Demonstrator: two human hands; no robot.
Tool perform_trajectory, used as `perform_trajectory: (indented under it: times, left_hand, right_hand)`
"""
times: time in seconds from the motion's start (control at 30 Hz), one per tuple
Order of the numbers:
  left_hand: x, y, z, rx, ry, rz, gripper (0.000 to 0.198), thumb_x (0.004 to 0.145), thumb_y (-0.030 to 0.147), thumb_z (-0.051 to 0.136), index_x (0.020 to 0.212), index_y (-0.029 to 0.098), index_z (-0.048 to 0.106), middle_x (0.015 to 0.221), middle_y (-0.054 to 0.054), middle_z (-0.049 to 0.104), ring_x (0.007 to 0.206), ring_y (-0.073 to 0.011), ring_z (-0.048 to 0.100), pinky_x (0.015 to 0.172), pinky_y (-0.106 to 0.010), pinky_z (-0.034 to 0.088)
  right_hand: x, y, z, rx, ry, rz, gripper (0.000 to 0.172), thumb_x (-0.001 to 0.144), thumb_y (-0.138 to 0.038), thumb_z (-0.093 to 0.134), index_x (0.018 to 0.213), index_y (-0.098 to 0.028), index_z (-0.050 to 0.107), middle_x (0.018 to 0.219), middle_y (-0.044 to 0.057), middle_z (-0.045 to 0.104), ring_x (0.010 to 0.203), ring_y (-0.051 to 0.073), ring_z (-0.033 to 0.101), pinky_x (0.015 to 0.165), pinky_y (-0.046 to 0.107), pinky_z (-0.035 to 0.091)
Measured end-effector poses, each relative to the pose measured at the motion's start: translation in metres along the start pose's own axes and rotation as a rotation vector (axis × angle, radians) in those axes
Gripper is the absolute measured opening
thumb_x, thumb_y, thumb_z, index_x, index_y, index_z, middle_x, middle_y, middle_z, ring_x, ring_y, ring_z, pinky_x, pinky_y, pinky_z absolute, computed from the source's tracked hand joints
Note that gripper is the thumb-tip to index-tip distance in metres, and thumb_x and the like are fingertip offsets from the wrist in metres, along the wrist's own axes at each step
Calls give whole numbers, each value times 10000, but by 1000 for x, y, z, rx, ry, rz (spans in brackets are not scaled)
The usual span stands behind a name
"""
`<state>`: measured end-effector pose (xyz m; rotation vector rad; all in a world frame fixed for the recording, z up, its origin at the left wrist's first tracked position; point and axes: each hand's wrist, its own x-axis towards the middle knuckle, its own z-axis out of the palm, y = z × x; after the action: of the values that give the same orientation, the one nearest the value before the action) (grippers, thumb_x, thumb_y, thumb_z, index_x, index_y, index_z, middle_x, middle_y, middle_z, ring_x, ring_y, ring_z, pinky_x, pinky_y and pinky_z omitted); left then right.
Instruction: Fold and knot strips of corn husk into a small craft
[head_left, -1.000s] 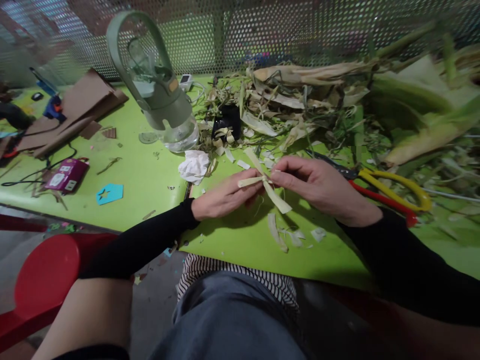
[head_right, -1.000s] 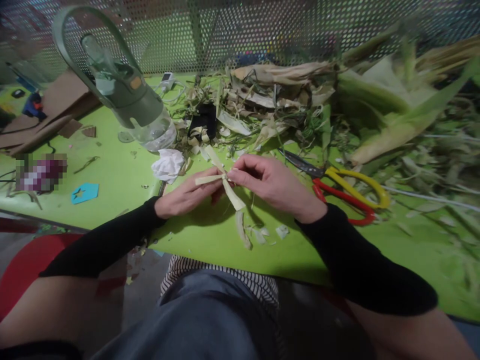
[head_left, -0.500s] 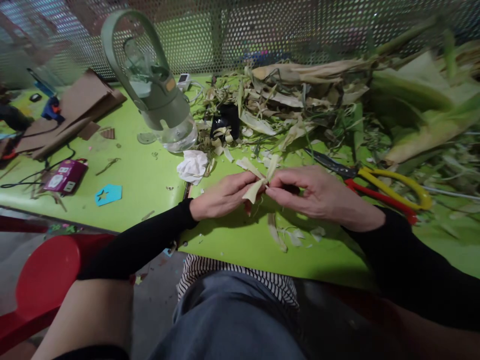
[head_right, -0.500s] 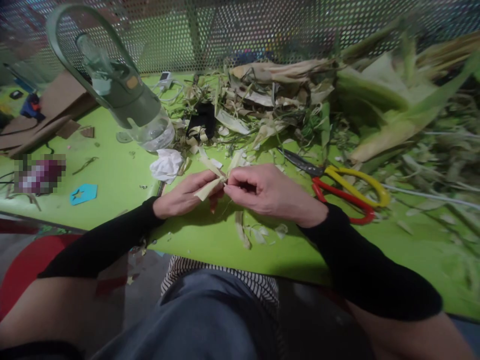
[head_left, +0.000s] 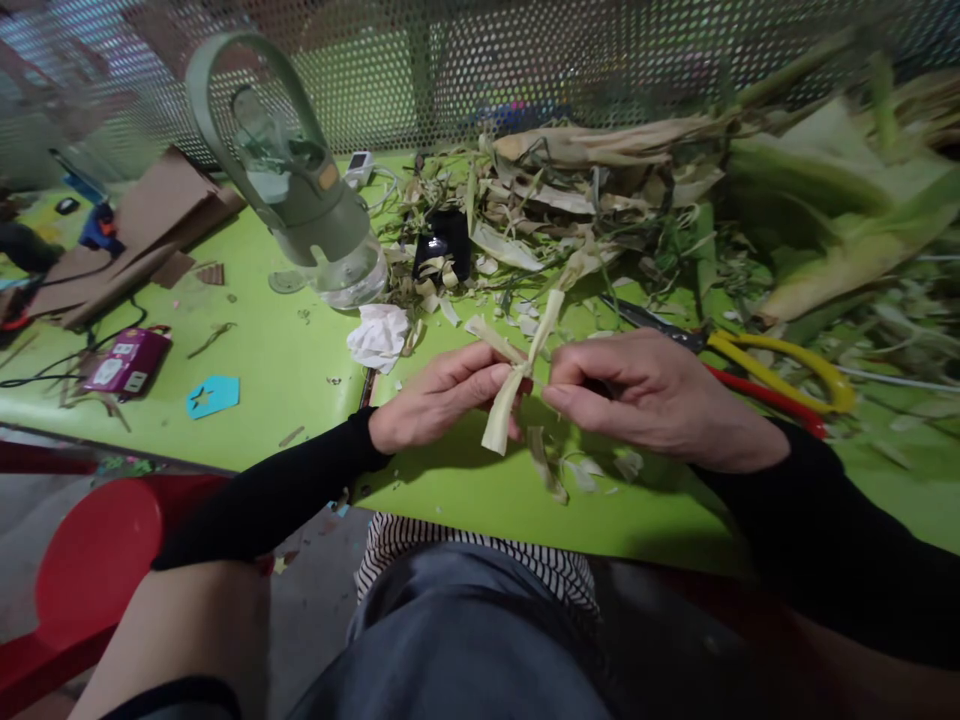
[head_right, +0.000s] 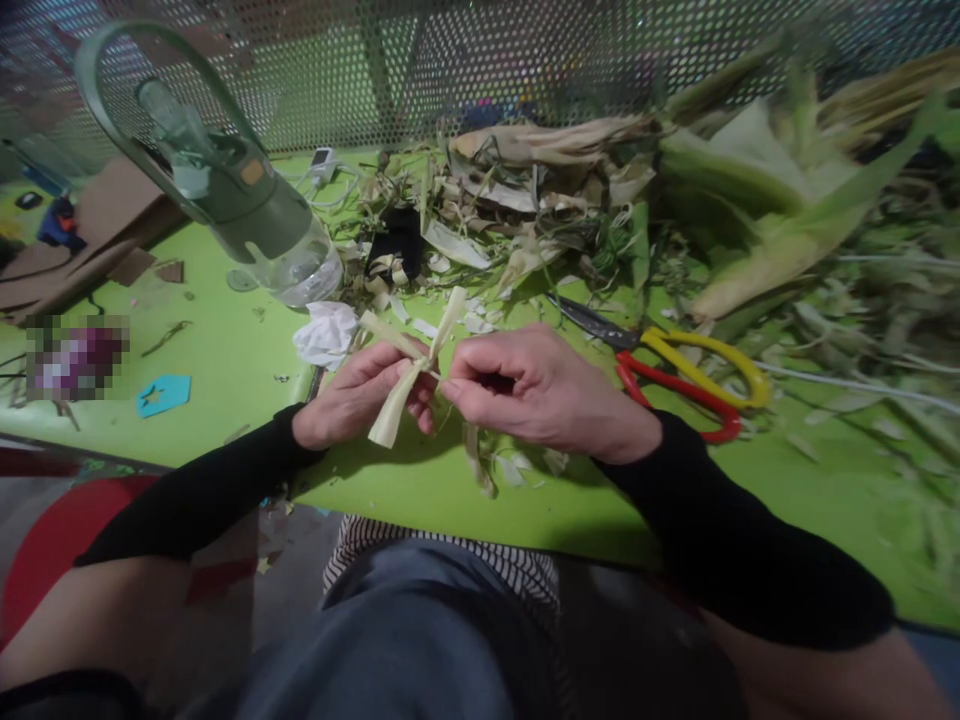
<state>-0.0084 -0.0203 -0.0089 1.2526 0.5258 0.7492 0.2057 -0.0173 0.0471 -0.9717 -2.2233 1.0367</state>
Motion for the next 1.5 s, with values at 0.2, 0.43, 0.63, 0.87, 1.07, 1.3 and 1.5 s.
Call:
perform_trajectory:
  times: [0.2, 0.43, 0.63, 0.87, 1.07, 1.3, 1.5]
  left_hand:
    - [9, -4, -16, 253, 109, 129, 377, 891, 564, 697, 1019, 211, 730, 1111, -65, 646, 858, -125, 625, 713, -251, 550]
    - [18, -10, -23, 296, 284, 131, 390, 914, 558, 666, 1034, 199, 762, 846, -27, 686, 663, -89, 527, 633, -235, 472]
    - [24, -14, -24, 163, 278, 195, 338, 864, 461, 743, 1053, 182, 765, 1013, -58, 753, 804, -111, 638, 770, -266, 531]
    - [18, -4, -20, 157, 279, 125, 259, 902, 290, 663, 1104, 152, 749, 1024, -73, 760, 819, -110, 655, 743, -240, 532]
    - [20, -8, -21, 23, 312, 115, 337, 834, 359, 792, 1095, 161, 712, 949, -34, 750, 747, -91, 640, 750, -257, 525]
    - [25, -12, -25, -124, 387, -42, 268, 861, 271, 763, 1095, 184, 664, 958, -8, 762, 784, -81, 669, 729, -226, 506]
    - [29, -16, -25, -223, 418, -92, 219, 871, 223, 745, 1076, 188, 676, 945, -2, 757, 776, -77, 662, 756, -237, 523]
  right_hand:
    - [4, 17, 3, -13, 195, -37, 322, 936, -379, 606, 658, -235, 531, 575, -44, 480, 510, 111, 400, 500, 294, 314]
    - [9, 29, 8, -12, 348, 105, 447, 947, -643, 580, 797, -223, 607, 646, -25, 556, 522, 116, 444, 489, 283, 323]
    - [10, 25, 15, -182, 232, 66, 427, 960, -634, 570, 847, -244, 702, 658, -15, 631, 510, 132, 468, 499, 298, 324]
    - [9, 29, 18, -305, 297, 10, 355, 992, -538, 573, 833, -248, 701, 664, -11, 657, 536, 153, 518, 538, 315, 355]
    - [9, 34, 19, -384, 442, -58, 203, 943, -449, 664, 1005, -256, 679, 928, 63, 715, 758, 238, 636, 650, 381, 467]
    - [9, 35, 24, -592, 475, -225, 249, 948, -496, 643, 904, -252, 667, 918, 101, 709, 890, 298, 635, 773, 457, 489]
    - [11, 35, 33, -504, 350, -157, 303, 970, -527, 601, 845, -252, 632, 829, 70, 724, 770, 264, 647, 722, 423, 493]
